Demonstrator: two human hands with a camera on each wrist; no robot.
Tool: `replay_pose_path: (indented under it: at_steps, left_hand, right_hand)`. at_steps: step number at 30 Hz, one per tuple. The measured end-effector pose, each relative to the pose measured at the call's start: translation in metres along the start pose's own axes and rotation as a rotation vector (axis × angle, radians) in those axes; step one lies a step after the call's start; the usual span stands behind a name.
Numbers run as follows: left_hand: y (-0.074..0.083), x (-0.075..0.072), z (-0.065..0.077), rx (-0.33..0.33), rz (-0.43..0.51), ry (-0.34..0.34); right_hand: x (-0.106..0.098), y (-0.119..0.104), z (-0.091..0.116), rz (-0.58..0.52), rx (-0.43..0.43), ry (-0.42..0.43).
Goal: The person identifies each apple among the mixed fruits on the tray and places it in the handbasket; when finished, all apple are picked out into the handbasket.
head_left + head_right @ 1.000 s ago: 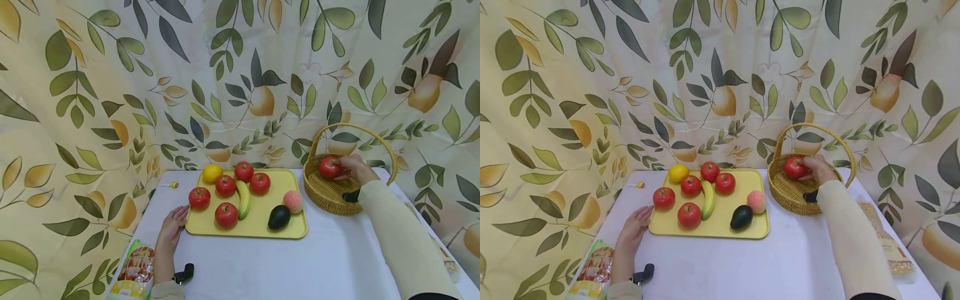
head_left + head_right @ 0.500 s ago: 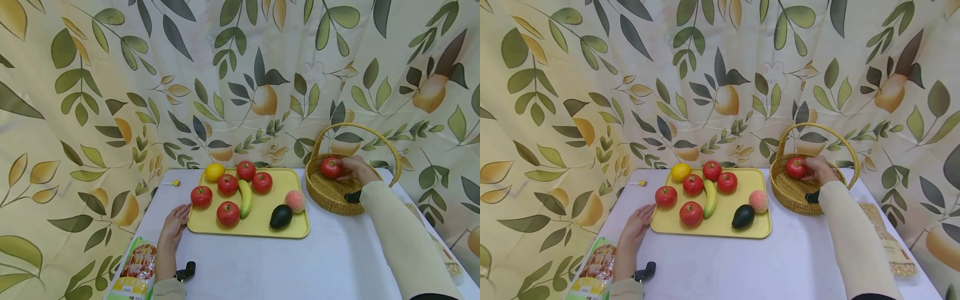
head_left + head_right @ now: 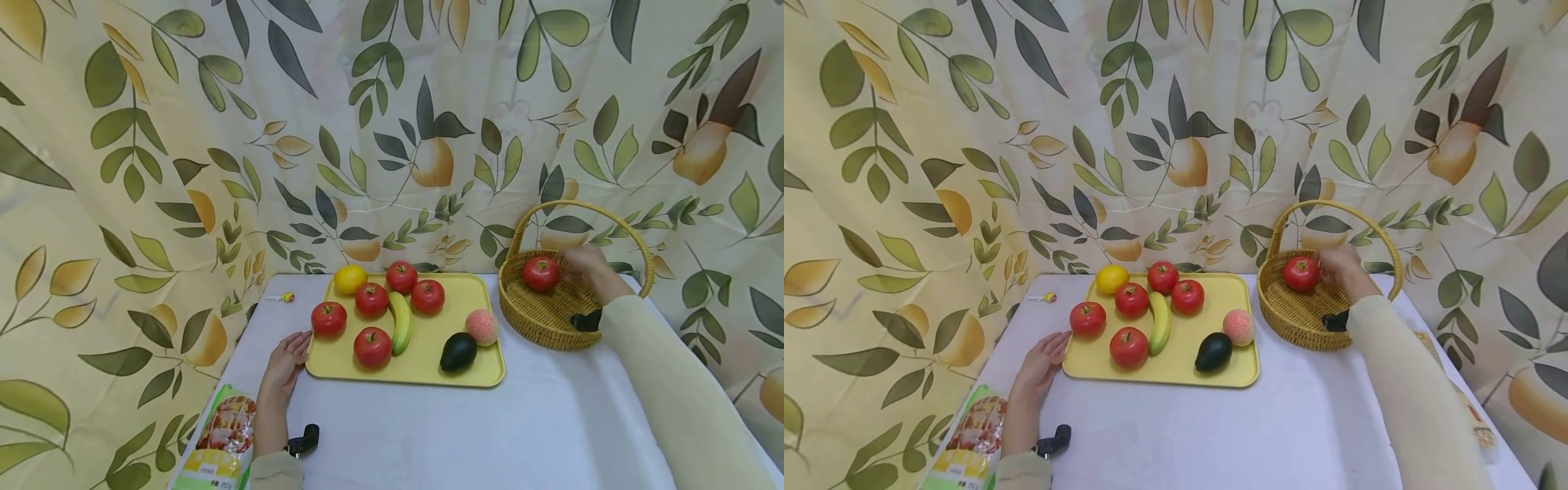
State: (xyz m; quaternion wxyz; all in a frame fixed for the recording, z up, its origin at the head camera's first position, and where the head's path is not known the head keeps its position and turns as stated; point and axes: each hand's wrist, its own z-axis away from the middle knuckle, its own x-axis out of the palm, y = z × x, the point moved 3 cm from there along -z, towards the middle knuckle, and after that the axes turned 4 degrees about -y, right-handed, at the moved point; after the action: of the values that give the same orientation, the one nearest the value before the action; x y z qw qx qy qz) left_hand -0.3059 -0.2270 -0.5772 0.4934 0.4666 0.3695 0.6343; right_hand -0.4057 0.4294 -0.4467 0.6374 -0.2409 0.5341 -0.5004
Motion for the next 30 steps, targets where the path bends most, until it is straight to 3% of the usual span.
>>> replay_pose_path:
  at_steps: [9, 20, 30]
  left_hand:
    - [0.002, 0.0, -0.002, -0.005, 0.005, 0.0]
    - [0.003, 0.0, 0.001, 0.0, 0.015, -0.005]
    - [0.001, -0.001, -0.002, -0.014, 0.015, 0.008]
  right_hand:
    - [0.004, -0.02, 0.02, -0.015, -0.075, 0.087]
    - [0.02, -0.044, 0.047, -0.049, -0.159, -0.034]
    - [0.033, -0.051, 0.069, 0.022, -0.261, -0.13]
